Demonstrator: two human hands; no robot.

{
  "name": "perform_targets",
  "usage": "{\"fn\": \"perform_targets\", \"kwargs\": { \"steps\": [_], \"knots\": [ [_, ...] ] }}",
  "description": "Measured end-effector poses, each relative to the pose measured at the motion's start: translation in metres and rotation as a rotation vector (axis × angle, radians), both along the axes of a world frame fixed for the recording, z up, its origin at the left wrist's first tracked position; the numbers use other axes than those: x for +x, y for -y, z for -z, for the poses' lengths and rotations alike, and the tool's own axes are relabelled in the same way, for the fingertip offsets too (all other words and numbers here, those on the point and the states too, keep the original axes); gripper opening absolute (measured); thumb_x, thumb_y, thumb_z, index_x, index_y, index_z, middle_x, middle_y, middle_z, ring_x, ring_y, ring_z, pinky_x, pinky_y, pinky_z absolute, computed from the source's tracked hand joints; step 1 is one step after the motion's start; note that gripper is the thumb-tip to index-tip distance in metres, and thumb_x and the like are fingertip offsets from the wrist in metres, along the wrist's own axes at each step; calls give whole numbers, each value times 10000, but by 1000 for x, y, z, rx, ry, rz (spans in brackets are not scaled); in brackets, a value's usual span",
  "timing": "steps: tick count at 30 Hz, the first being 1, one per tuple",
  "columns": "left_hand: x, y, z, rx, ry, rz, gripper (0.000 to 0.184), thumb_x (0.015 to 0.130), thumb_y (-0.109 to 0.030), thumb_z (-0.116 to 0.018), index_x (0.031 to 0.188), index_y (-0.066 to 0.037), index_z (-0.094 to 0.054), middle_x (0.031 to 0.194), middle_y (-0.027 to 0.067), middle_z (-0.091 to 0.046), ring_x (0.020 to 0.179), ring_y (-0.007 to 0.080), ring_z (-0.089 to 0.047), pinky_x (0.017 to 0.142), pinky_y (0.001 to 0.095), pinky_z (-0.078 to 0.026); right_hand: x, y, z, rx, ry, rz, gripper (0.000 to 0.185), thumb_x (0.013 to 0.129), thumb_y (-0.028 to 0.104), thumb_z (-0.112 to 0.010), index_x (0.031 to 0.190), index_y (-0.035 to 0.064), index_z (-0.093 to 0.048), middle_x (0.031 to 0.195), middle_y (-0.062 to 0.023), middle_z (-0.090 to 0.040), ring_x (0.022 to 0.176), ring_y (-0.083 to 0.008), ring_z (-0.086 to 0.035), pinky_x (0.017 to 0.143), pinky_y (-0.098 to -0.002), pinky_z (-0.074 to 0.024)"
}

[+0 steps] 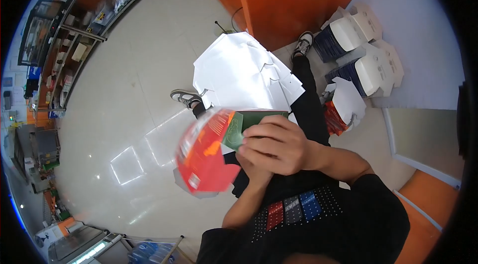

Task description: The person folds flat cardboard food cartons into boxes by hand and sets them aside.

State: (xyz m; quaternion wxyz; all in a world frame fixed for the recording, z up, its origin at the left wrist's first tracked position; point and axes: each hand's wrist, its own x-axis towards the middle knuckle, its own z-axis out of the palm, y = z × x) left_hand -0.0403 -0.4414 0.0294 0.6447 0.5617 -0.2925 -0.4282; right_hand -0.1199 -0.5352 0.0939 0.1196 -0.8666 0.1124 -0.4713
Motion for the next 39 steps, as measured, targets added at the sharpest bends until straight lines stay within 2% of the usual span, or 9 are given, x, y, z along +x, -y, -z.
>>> {"fn": "perform_targets", "kwargs": {
  "steps": [3, 4, 6, 7, 11, 15, 20, 32, 39],
  "knots": [
    [7, 2, -8, -62, -223, -41, 330, 1041, -84, -553, 1362, -10, -547, 1214, 121, -663, 1088, 242, -675, 943, 353, -561, -18, 5, 16, 32, 33, 7, 176, 763, 23, -733, 932, -18, -708, 999, -121, -681, 993, -282, -708, 851, -400, -583],
    [5, 5, -12, -144, -492, -109, 353, 1033, -74, -561, 1381, -21, -537, 1230, 116, -656, 1101, 245, -669, 957, 365, -556, -20, 4, 20, 56, 37, 11, 184, 759, 16, -736, 937, -21, -710, 1001, -126, -682, 984, -288, -711, 838, -399, -590],
    [24, 3, -5, -102, 846, 99, 402, 1024, -49, -551, 1421, -30, -490, 1287, 118, -624, 1150, 239, -644, 970, 358, -551, -23, 3, 25, 102, 46, 23, 201, 750, 2, -743, 947, -29, -712, 1004, -135, -683, 966, -300, -717, 811, -398, -604],
    [27, 2, -1, -138, 1011, 75, 395, 1026, -52, -549, 1417, -30, -494, 1286, 118, -625, 1149, 237, -644, 969, 356, -551, -22, -1, 19, 148, 52, 29, 250, 690, -86, -778, 922, -33, -703, 969, -142, -690, 944, -315, -730, 776, -394, -618],
    [24, -7, 17, -42, -140, 55, 367, 1034, -68, -540, 1397, -31, -508, 1282, 119, -628, 1146, 228, -644, 967, 350, -552, -13, -19, 9, 374, 80, 74, 269, 670, -111, -756, 923, -30, -710, 960, -145, -711, 923, -302, -749, 796, -360, -618],
    [18, -17, 31, -36, -404, 9, 340, 1042, -84, -532, 1378, -32, -522, 1277, 119, -632, 1143, 219, -644, 964, 343, -552, -14, -25, 15, 379, 68, 70, 297, 659, -92, -755, 946, -24, -713, 989, -133, -701, 949, -286, -724, 771, -384, -578],
    [17, -22, 35, -121, -503, 68, 362, 1043, -78, -555, 1403, -54, -531, 1368, 98, -603, 1238, 181, -592, 1059, 334, -486, -25, -21, 16, 143, -103, 105, 225, 734, 48, -741, 947, -18, -706, 992, -92, -665, 971, -275, -647, 794, -392, -513],
    [14, -10, -3, -47, -119, 38, 255, 1064, -140, -537, 1275, -32, -632, 1230, 78, -677, 1116, 150, -637, 941, 283, -512, -15, -16, 14, 148, -18, 104, 206, 739, 85, -704, 930, 17, -667, 984, -117, -630, 981, -287, -643, 736, -360, -535],
    [19, -12, 4, -104, -106, 34, 212, 1046, -151, -559, 1163, 5, -643, 1120, 69, -689, 973, 128, -651, 826, 272, -532, -5, -15, 5, 34, -52, 113, 260, 757, 101, -726, 999, 8, -706, 1013, -101, -651, 921, -244, -639, 691, -346, -532]
  ]
}}
